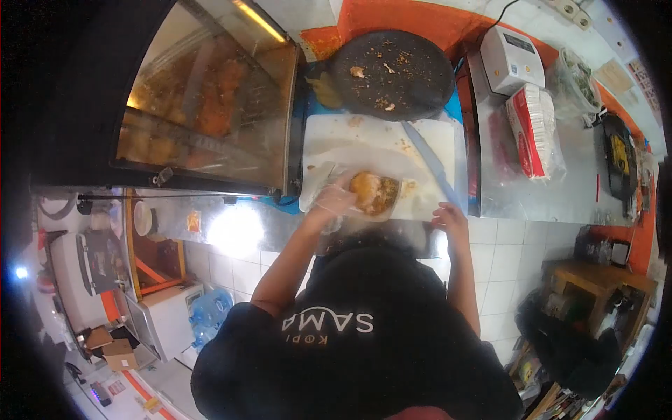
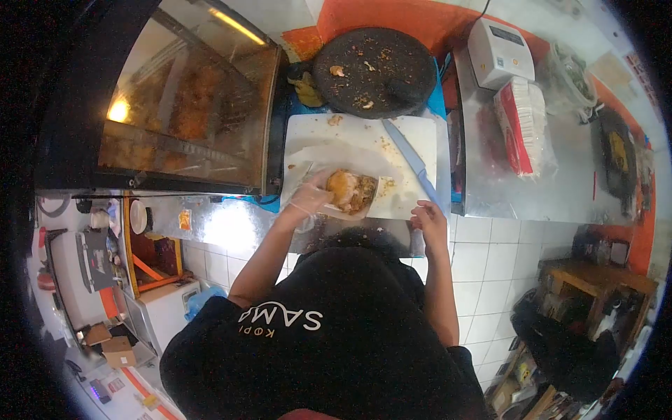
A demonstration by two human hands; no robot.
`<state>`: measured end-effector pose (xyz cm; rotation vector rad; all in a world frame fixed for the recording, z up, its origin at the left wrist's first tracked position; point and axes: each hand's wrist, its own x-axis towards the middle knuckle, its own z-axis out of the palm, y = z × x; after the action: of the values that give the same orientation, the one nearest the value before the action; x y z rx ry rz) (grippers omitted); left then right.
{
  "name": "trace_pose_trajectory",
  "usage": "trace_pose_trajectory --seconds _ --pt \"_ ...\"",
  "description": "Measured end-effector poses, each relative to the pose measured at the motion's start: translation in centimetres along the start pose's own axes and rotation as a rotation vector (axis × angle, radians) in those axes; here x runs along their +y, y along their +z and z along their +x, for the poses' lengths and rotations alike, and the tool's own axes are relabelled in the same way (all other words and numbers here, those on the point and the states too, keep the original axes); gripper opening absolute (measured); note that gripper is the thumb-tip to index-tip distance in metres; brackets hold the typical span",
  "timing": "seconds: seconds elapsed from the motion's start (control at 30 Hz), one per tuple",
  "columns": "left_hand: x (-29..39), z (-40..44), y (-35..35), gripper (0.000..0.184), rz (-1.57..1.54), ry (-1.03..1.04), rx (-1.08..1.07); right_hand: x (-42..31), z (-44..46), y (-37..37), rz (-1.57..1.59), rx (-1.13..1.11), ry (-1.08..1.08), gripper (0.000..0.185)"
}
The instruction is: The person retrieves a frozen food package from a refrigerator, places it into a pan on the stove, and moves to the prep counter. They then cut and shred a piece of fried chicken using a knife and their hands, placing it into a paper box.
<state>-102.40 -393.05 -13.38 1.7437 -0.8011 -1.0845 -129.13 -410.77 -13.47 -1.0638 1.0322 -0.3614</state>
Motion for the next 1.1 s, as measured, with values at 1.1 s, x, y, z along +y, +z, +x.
trace_pose_trajectory --seconds 1.1 --pt "7.1 -10.7 -1.3 0.076 -0.071 0.301 -0.227 -6.9 -1.1 15.0 -0.480 -0.665 -0.477 0.027"
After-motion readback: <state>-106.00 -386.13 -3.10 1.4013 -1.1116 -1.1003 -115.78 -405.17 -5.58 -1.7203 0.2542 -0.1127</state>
